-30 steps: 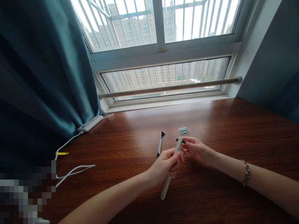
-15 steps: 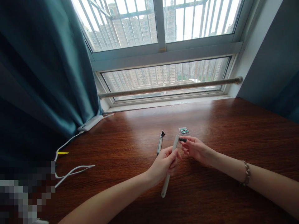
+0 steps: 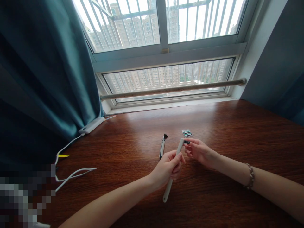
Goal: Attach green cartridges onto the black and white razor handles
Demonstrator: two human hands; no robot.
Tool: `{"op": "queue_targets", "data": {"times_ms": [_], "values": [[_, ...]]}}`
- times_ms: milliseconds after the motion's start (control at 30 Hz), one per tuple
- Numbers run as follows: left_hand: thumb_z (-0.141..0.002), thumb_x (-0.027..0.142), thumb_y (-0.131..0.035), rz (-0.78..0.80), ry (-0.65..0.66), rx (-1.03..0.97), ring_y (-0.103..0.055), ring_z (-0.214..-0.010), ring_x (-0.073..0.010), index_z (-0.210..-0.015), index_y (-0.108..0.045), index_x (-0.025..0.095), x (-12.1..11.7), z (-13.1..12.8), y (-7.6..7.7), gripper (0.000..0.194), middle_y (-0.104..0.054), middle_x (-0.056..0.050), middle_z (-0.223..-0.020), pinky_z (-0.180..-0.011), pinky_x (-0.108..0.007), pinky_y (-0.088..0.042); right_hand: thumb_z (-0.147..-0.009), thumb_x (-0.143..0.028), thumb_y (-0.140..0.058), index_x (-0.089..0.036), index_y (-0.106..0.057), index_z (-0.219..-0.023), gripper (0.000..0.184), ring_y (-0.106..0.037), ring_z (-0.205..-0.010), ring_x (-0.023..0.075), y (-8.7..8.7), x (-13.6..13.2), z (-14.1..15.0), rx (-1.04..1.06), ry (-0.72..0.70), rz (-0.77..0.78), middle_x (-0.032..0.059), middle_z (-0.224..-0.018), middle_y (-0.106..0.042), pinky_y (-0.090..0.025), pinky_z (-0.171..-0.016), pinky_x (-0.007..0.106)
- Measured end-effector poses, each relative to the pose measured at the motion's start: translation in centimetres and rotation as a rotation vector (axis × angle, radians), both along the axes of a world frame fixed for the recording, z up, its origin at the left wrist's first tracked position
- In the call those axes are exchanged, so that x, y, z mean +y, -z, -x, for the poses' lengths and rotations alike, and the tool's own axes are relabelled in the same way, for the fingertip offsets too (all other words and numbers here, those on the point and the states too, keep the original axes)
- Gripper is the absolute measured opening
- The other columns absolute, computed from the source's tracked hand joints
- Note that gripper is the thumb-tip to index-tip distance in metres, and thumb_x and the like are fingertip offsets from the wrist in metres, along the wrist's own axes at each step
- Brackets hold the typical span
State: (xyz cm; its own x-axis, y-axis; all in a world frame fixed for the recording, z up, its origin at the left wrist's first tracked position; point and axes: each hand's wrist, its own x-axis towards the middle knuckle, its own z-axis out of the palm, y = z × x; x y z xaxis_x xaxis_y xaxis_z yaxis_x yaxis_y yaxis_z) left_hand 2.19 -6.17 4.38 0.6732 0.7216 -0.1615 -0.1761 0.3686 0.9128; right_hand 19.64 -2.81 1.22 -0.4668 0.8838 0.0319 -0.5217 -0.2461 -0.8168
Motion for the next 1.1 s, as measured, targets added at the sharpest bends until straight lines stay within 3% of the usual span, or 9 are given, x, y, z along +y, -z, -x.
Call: {"op": "queue_targets", "data": {"times_ms": [133, 367, 533, 800, 1100], "values": [[-0.08, 0.043, -0.045, -0.006, 0.062, 0.033, -0.019, -0.033, -0.0021, -0.075, -0.044, 0.015, -0.02, 0.0, -0.04, 0.028, -0.029, 0.009, -0.042, -0.033, -0.017, -0.015, -0.071, -0.029, -0.065, -0.017, -0.059, -0.098, 0.031, -0.043, -0.059, 0.0071, 0.02, 0.0, 0.03, -0.013, 0.0, 0.009, 0.0009, -0.071, -0.05, -0.032, -0.052, 0.02], [-0.079, 0.044, -0.047, 0.034, -0.063, 0.025, -0.019, -0.035, -0.0023, -0.076, -0.043, 0.016, 0.63, 0.31, 0.16, 0.028, -0.029, 0.009, -0.045, -0.033, -0.016, -0.012, -0.069, -0.028, -0.065, -0.017, -0.059, -0.096, 0.03, -0.047, -0.06, 0.0071, -0.1, 0.35, -0.28, -0.062, 0.049, 0.001, 0.0025, -0.079, -0.054, -0.033, -0.051, 0.02], [-0.078, 0.043, -0.048, 0.032, -0.044, 0.001, -0.018, -0.035, -0.0023, -0.075, -0.043, 0.016, 0.16, 0.12, 0.08, 0.028, -0.027, 0.009, -0.043, -0.034, -0.016, -0.01, -0.065, -0.02, -0.068, -0.018, -0.058, -0.093, 0.03, -0.054, -0.074, 0.0121, -0.67, 0.23, -0.2, -0.257, 0.148, -0.14, 0.0039, -0.089, -0.058, -0.039, -0.059, 0.022], [-0.079, 0.043, -0.048, 0.045, -0.019, 0.016, -0.018, -0.034, -0.0018, -0.075, -0.044, 0.016, 0.18, 0.1, 0.26, 0.028, -0.029, 0.009, -0.043, -0.034, -0.017, -0.01, -0.057, -0.017, -0.073, -0.02, -0.057, -0.093, 0.04, -0.052, -0.082, 0.0134, -0.33, 0.61, -0.15, -0.325, 0.265, -0.271, 0.0027, -0.09, -0.057, -0.043, -0.073, 0.027], [-0.078, 0.046, -0.047, 0.045, -0.061, 0.019, -0.018, -0.034, -0.0019, -0.075, -0.044, 0.016, 0.18, 0.16, 0.2, 0.03, -0.029, 0.009, -0.042, -0.034, -0.016, -0.011, -0.062, -0.019, -0.071, -0.023, -0.054, -0.098, 0.041, -0.05, -0.073, 0.0113, -0.76, 0.4, -0.26, -0.382, 0.257, -0.407, 0.002, -0.091, -0.054, -0.041, -0.063, 0.025]]}}
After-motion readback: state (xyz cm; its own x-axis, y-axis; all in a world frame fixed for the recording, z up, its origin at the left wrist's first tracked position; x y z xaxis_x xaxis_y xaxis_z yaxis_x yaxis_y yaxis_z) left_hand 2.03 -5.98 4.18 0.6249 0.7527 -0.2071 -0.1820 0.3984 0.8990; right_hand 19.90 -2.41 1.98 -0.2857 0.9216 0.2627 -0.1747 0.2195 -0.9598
